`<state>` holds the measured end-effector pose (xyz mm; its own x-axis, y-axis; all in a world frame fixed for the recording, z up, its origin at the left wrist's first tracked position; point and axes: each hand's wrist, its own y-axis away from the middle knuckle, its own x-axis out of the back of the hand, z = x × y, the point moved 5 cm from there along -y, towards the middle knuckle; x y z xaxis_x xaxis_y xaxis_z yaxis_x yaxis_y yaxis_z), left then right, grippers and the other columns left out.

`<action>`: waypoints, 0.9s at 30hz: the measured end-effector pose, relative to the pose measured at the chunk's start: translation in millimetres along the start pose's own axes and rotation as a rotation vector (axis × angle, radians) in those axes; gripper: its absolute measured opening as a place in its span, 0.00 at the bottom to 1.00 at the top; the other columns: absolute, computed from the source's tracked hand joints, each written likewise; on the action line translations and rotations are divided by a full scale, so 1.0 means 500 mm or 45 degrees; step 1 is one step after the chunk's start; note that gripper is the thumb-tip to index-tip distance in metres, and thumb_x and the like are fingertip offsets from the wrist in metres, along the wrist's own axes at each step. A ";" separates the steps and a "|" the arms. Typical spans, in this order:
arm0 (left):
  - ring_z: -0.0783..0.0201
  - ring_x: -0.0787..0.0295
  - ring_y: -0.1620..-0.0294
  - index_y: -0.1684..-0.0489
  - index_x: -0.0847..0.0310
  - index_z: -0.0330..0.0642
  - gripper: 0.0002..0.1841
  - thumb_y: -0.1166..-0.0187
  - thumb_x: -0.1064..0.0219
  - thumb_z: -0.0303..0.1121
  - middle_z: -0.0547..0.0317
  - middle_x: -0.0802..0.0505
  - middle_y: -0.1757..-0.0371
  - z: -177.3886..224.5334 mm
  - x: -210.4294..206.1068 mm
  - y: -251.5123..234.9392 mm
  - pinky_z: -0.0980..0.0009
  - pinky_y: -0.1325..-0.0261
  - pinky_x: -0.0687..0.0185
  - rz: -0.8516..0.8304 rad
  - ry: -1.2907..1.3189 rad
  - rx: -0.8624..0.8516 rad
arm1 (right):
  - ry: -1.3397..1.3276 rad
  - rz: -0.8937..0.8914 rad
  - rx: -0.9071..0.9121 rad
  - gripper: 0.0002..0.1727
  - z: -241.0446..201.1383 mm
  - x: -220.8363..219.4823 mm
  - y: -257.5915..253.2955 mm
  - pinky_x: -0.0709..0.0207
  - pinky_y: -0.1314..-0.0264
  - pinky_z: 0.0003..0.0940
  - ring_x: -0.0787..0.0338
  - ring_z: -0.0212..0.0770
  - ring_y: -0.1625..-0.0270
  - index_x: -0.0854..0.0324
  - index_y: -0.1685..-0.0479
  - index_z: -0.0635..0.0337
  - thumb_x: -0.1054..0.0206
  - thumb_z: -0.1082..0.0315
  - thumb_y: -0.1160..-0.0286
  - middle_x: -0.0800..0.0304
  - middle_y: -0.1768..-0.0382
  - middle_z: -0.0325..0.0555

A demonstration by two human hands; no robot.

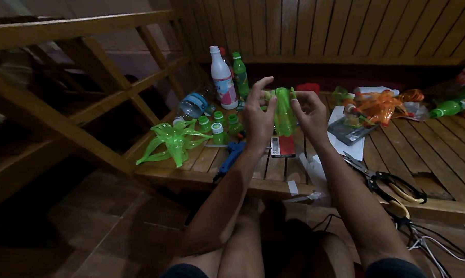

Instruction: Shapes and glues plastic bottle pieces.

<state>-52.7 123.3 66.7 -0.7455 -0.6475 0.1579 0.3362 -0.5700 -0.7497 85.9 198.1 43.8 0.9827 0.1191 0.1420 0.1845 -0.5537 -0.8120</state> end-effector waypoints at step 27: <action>0.60 0.14 0.41 0.36 0.20 0.35 0.13 0.15 0.37 0.26 0.43 0.16 0.38 -0.011 -0.013 0.004 0.67 0.40 0.15 -0.075 0.011 -0.038 | -0.308 -0.106 -0.117 0.14 -0.012 -0.004 -0.006 0.15 0.49 0.23 0.10 0.26 0.55 0.16 0.39 0.68 0.34 0.74 0.20 0.08 0.52 0.43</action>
<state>-50.3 129.0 60.8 -0.7687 -0.6087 0.1965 0.2747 -0.5916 -0.7580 83.2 194.5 49.5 0.9333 0.3544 0.0577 0.2759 -0.6049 -0.7470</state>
